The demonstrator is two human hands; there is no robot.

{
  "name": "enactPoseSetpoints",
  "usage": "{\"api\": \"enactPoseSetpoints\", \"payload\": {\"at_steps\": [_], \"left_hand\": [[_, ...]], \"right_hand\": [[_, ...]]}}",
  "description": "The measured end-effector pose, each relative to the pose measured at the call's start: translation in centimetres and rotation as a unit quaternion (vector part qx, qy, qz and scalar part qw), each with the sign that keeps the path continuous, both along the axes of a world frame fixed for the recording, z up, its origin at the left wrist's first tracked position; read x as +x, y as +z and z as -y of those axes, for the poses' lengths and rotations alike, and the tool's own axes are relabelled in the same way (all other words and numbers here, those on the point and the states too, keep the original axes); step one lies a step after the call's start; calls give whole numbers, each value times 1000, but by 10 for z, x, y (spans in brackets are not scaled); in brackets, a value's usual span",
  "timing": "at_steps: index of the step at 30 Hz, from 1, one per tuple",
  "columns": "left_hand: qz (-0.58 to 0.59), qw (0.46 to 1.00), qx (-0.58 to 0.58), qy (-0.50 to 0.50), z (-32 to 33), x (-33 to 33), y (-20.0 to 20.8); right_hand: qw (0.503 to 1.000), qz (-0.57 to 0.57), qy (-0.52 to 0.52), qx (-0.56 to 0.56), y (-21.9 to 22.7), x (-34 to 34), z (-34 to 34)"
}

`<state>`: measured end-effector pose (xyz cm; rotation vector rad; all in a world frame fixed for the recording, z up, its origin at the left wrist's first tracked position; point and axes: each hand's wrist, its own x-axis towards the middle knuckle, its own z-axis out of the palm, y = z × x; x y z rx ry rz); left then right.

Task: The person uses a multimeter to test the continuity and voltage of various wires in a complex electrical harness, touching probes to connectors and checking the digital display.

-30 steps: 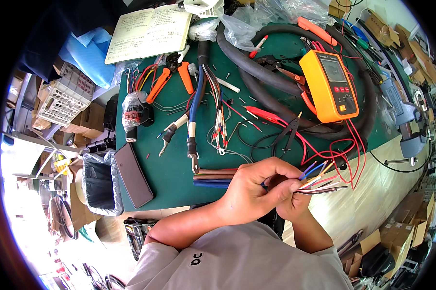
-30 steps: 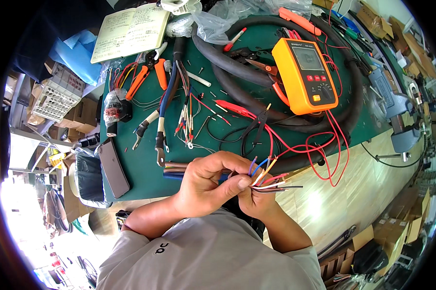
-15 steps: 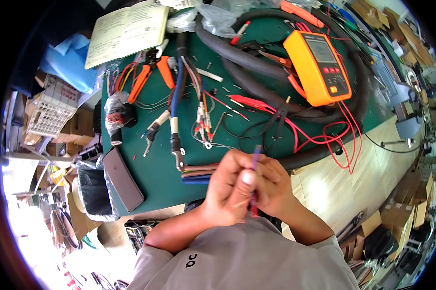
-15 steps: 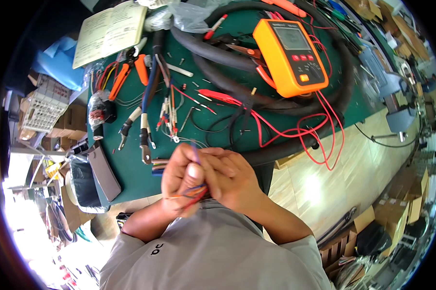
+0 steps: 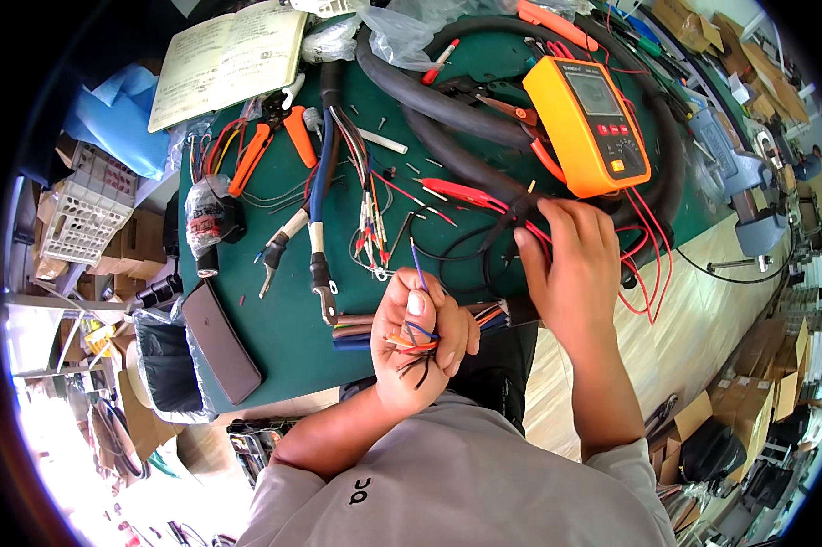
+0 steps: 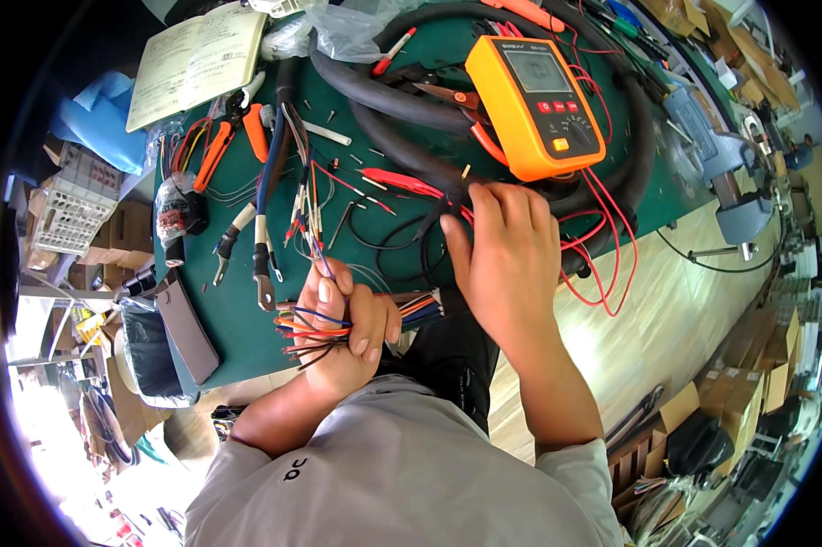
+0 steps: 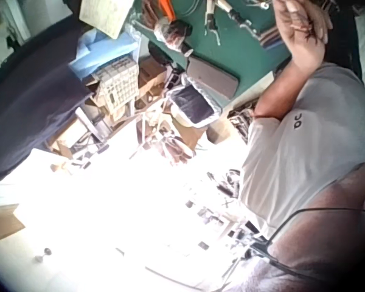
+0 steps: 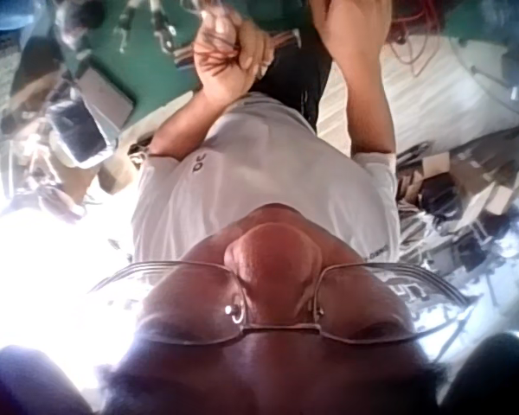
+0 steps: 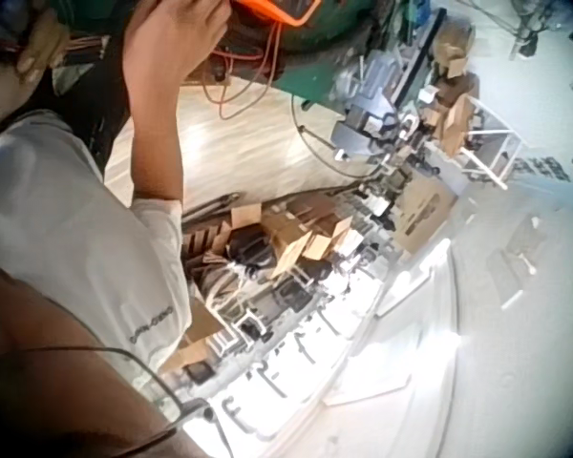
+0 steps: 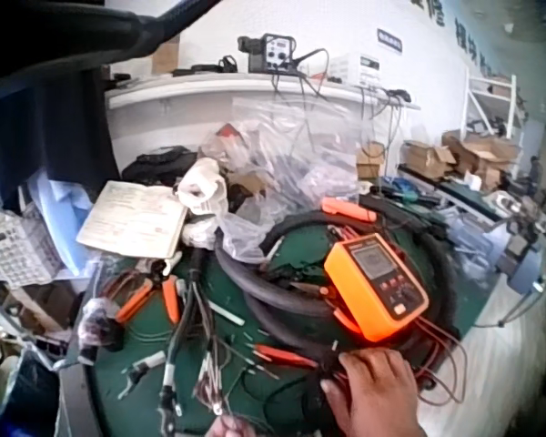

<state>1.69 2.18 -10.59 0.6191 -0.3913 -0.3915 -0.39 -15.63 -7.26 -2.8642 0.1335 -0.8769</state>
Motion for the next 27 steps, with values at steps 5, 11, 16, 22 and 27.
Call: {"api": "enactPoseSetpoints", "payload": {"at_steps": [5,11,16,22,27], "left_hand": [[-22,1000,2,3,2,4,-2],[-16,1000,11,3,0,5,-2],[-24,1000,-11,-8,-2,3,-6],[-28,999,-21,-11,-3,3,-7],[25,998,-22,53,-1,-9,-10]], "right_hand": [[988,-36,127,-84,23,46,-7],[968,-153,143,-136,6,83,-6],[970,-109,191,107,19,78,0],[951,-102,219,194,41,54,-10],[954,-62,283,78,51,43,-24]]}}
